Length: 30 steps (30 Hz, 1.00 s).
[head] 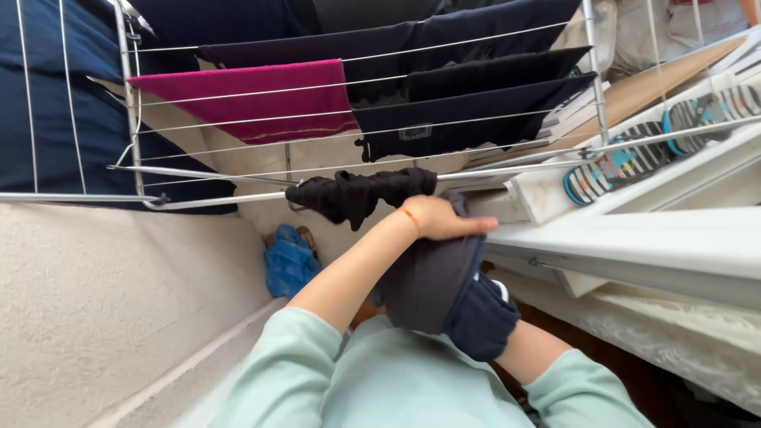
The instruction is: Hanging wet clothes and laundry items on a drying rack located on a balcony.
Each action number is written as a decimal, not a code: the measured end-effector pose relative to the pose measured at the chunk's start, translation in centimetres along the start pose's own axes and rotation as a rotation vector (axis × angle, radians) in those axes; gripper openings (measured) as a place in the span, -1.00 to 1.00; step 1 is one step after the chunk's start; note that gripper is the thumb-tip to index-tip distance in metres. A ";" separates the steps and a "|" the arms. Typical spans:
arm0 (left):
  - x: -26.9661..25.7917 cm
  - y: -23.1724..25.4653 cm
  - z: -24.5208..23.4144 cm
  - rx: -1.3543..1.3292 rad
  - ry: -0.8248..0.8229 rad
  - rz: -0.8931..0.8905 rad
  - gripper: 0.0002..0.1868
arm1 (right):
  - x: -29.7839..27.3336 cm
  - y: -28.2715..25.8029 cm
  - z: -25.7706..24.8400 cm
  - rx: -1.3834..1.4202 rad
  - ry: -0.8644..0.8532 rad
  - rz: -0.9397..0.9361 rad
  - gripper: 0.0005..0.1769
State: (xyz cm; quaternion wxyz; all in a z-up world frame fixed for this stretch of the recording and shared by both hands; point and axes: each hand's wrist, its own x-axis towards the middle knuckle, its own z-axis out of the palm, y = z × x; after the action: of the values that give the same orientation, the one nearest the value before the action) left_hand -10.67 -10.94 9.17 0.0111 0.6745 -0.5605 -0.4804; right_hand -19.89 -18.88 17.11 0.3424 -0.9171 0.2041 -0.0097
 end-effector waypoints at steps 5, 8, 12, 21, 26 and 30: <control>-13.2 5.9 0.2 -0.102 0.436 0.009 0.42 | 1.9 4.7 -1.6 0.211 -0.032 0.065 -0.43; -16.9 7.6 0.9 -0.001 0.698 0.045 0.39 | 3.8 6.8 -2.9 0.346 -0.041 0.095 -0.46; -15.8 7.8 -0.7 -0.096 1.241 0.246 0.10 | 5.7 9.2 -4.1 0.530 -0.074 0.136 -0.50; -12.1 7.5 -6.6 -0.757 1.486 0.251 -0.38 | 8.6 7.3 -11.0 0.912 -0.160 0.184 -0.57; -9.6 5.6 -6.6 -0.751 1.457 0.323 -0.27 | 0.1 2.0 -8.0 0.871 0.122 0.012 -0.60; -8.7 3.8 -7.0 -0.799 1.395 0.311 -0.18 | -3.3 4.3 -8.5 0.559 0.711 0.175 -0.64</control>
State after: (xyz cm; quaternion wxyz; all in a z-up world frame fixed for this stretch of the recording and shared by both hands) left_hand -8.04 -9.38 20.55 0.6632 0.6779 -0.2986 -0.1069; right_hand -25.81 -25.87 21.26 0.4849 -0.7084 0.3753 -0.3496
